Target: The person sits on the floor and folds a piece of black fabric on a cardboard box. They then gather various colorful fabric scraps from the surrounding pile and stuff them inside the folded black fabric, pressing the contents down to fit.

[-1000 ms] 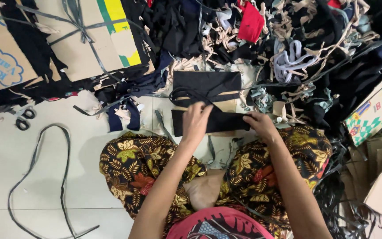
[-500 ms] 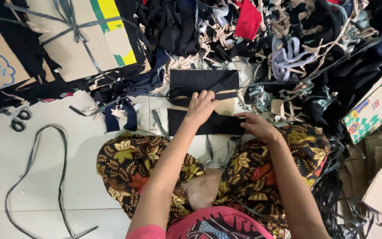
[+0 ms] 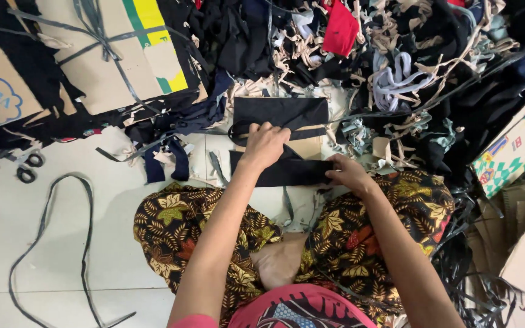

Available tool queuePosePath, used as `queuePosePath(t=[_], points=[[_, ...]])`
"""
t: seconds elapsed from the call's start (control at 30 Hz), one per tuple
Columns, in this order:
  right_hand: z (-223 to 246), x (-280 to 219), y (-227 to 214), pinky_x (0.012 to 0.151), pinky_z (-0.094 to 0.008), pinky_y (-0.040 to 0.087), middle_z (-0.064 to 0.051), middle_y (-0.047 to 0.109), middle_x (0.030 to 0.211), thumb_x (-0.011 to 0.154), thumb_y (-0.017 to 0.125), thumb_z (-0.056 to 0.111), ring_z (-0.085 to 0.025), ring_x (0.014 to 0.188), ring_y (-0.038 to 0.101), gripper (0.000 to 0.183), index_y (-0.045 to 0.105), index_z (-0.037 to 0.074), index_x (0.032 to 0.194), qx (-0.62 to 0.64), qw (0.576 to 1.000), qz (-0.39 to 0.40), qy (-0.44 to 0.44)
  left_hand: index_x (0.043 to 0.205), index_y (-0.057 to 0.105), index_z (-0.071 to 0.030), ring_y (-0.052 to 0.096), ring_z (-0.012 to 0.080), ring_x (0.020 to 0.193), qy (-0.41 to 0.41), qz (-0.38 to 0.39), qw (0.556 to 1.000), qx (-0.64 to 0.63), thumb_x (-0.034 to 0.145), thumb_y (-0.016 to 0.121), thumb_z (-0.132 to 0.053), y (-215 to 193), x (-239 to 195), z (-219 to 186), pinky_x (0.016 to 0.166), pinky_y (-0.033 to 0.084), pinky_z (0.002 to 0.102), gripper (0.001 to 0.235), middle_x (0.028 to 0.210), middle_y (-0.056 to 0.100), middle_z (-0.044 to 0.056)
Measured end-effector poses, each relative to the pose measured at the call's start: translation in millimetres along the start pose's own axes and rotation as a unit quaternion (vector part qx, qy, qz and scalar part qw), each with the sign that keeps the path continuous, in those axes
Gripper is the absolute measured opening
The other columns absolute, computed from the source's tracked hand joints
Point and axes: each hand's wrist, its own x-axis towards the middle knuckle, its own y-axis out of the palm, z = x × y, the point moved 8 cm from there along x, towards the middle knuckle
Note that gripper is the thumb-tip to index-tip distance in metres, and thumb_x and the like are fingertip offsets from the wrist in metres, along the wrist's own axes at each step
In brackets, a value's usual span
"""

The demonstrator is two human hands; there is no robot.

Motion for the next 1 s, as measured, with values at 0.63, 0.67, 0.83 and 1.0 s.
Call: queuePosePath(t=[0.63,0.67,0.83,1.0], points=[[141.2,-62.4,47.6,0.086,-0.042,0.060,-0.008,0.045,0.108,0.090,0.073,0.009,-0.037,0.103,0.066,0.043,0.055,0.013,0.129,-0.407,0.829,-0.207,-0.324,0.135,0.056,-0.010,0.058,0.0406,0.113,-0.228,-0.235,0.945,-0.016,0.086,0.077,-0.022,-52.3,-56.1,62.3,0.080,0.060,0.051,0.055,0.131,0.050,0.018],[146.5,-53.7,52.5,0.085,-0.049,0.060,-0.010,0.050,0.110,0.090,0.071,0.012,-0.041,0.098,0.068,0.036,0.061,0.017,0.124,-0.389,0.851,-0.199,-0.292,0.137,0.056,-0.014,0.057,0.0397,0.114,-0.250,-0.208,0.946,-0.001,0.084,0.079,-0.023,-43.3,-57.1,69.0,0.077,0.060,0.049,0.059,0.131,0.049,0.017],[150.4,7.8,72.6,0.083,-0.052,0.060,-0.013,0.059,0.109,0.090,0.071,0.018,-0.044,0.094,0.071,0.027,0.069,0.018,0.117,-0.311,0.888,-0.203,-0.272,0.133,0.059,-0.018,0.057,0.0360,0.109,-0.303,-0.173,0.937,0.025,0.079,0.084,-0.020,-28.6,-52.8,90.0,0.070,0.062,0.046,0.060,0.124,0.051,0.012],[129.3,51.8,82.5,0.081,-0.043,0.061,0.001,0.061,0.098,0.085,0.079,0.041,-0.029,0.085,0.074,0.028,0.072,0.031,0.111,-0.307,0.896,-0.245,-0.207,0.102,0.060,-0.007,0.061,0.0334,0.101,-0.334,-0.161,0.928,-0.026,0.085,0.079,-0.012,-19.3,-55.7,104.6,0.069,0.062,0.038,0.026,0.109,0.049,0.009]])
